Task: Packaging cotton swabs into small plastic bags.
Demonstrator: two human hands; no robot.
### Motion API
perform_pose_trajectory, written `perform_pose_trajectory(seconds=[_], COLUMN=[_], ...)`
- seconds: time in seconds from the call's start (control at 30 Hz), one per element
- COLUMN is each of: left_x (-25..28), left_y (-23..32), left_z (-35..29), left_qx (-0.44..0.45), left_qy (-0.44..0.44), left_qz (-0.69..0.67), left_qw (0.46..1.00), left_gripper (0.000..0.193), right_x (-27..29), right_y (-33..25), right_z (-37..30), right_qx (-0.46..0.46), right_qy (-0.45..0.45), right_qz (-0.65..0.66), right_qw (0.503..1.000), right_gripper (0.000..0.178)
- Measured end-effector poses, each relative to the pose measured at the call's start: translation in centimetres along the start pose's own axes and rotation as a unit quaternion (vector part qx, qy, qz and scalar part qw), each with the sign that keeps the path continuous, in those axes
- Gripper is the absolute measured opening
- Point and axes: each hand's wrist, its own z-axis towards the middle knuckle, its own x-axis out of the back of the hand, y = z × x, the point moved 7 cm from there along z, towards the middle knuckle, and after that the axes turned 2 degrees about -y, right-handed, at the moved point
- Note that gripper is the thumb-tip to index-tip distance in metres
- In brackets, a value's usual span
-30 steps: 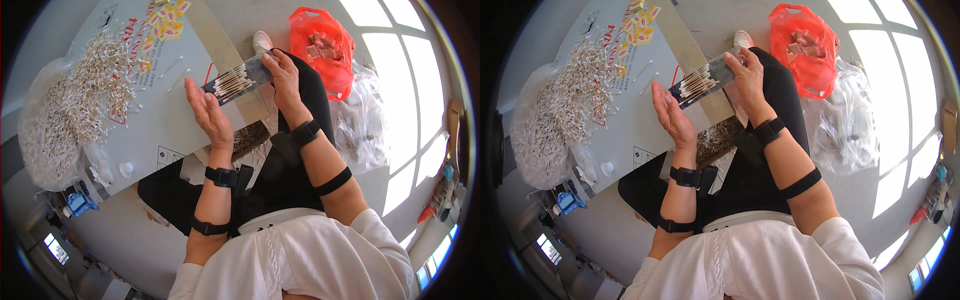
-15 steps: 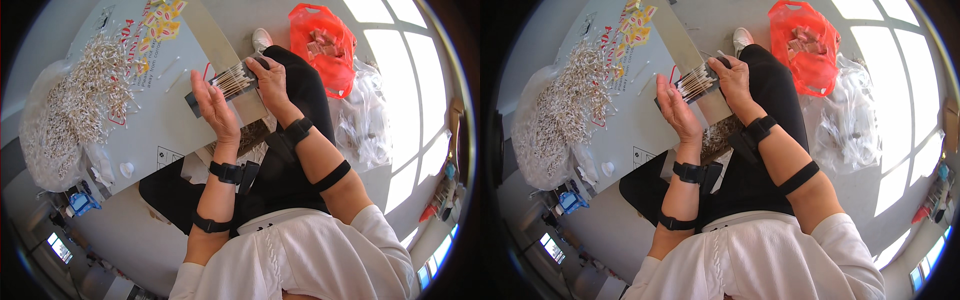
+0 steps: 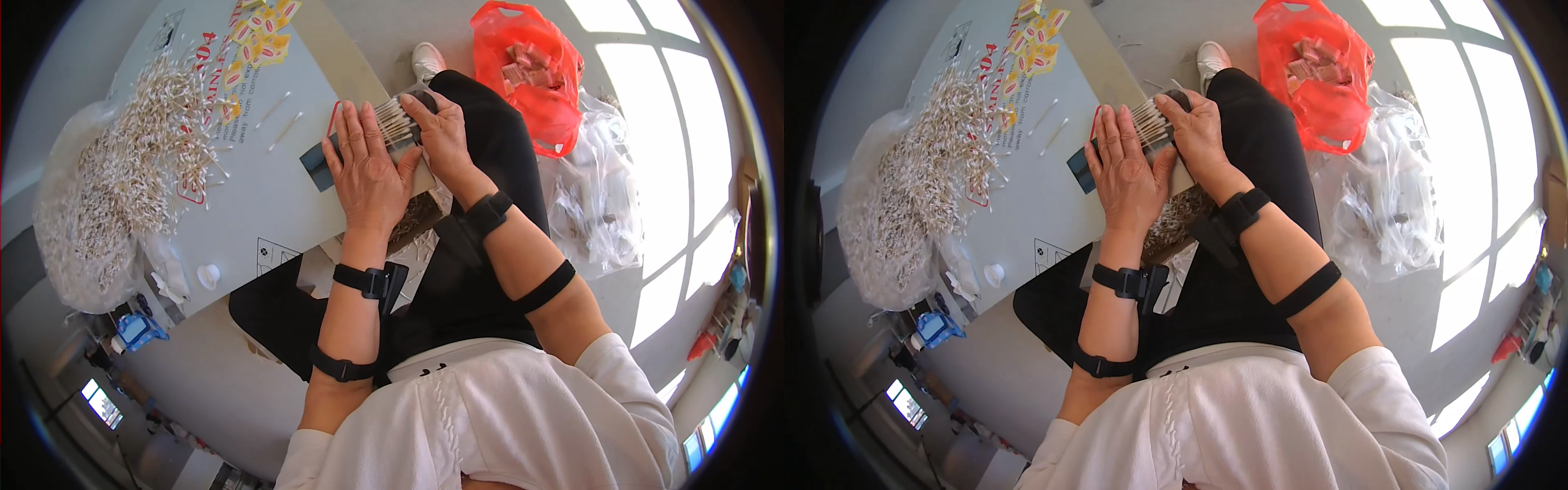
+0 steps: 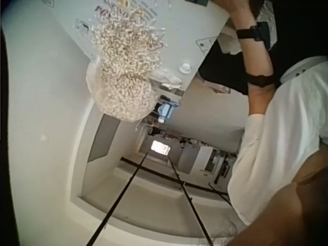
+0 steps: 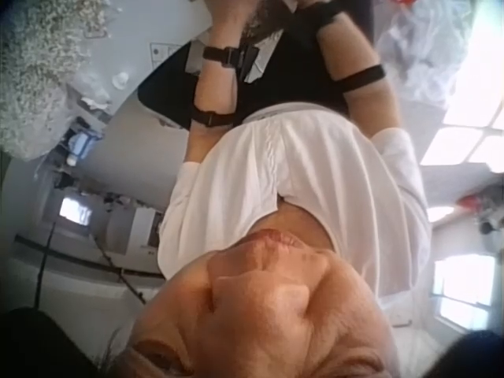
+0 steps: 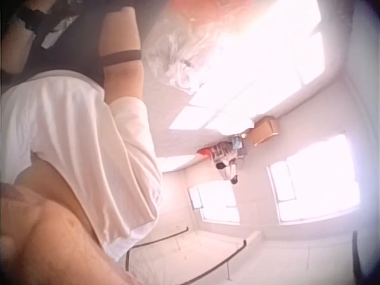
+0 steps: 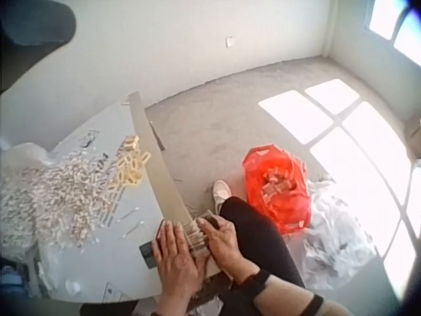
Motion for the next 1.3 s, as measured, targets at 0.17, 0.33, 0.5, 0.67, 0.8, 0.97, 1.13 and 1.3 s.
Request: perform_pose_trajectory(seconds=[0.17, 0.33, 0.5, 0.67, 0.8, 0.97, 1.13, 1.3], left_x=[0.1, -0.1, 0.2, -0.1, 0.2, 1.3, 0.0, 1.9], left_y=[0.6, 0.6, -0.1, -0.2, -0.2, 0.4, 0.7, -1.6], left_z=[-0.8, -0.7, -1.7, -2.7, -2.7, -2.8, -2.8, -2.4], left_qx=[-0.012, 0.0, 0.016, 0.033, 0.036, 0.018, -0.009, 0.047], left_qy=[-0.008, -0.018, -0.004, -0.015, -0.007, 0.034, -0.047, 0.108], left_qz=[-0.006, -0.005, -0.036, 0.004, -0.005, -0.006, -0.021, -0.395], left_qw=[1.0, 1.0, 0.999, 0.999, 0.999, 0.999, 0.999, 0.911], left_gripper=[0.085, 0.087, 0.089, 0.09, 0.092, 0.091, 0.088, 0.075], right_x=[0.0, 0.1, 1.2, 0.3, 0.4, 0.5, 1.3, 2.0], right_y=[0.3, 0.3, 1.0, 0.3, 0.0, 0.1, 0.3, 1.2], right_z=[-0.2, -0.4, -1.2, -1.2, -1.3, -1.3, -1.6, -2.0], right_qx=[-0.001, -0.031, -0.15, -0.08, -0.059, -0.082, -0.118, -0.162], right_qy=[-0.014, -0.005, 0.004, -0.008, -0.011, -0.024, 0.001, 0.038], right_qz=[-0.002, 0.014, 0.073, 0.031, -0.002, 0.029, 0.037, 0.052], right_qw=[1.0, 0.999, 0.986, 0.996, 0.998, 0.996, 0.992, 0.985], right_gripper=[0.015, 0.015, 0.012, 0.012, 0.012, 0.01, 0.01, 0.012])
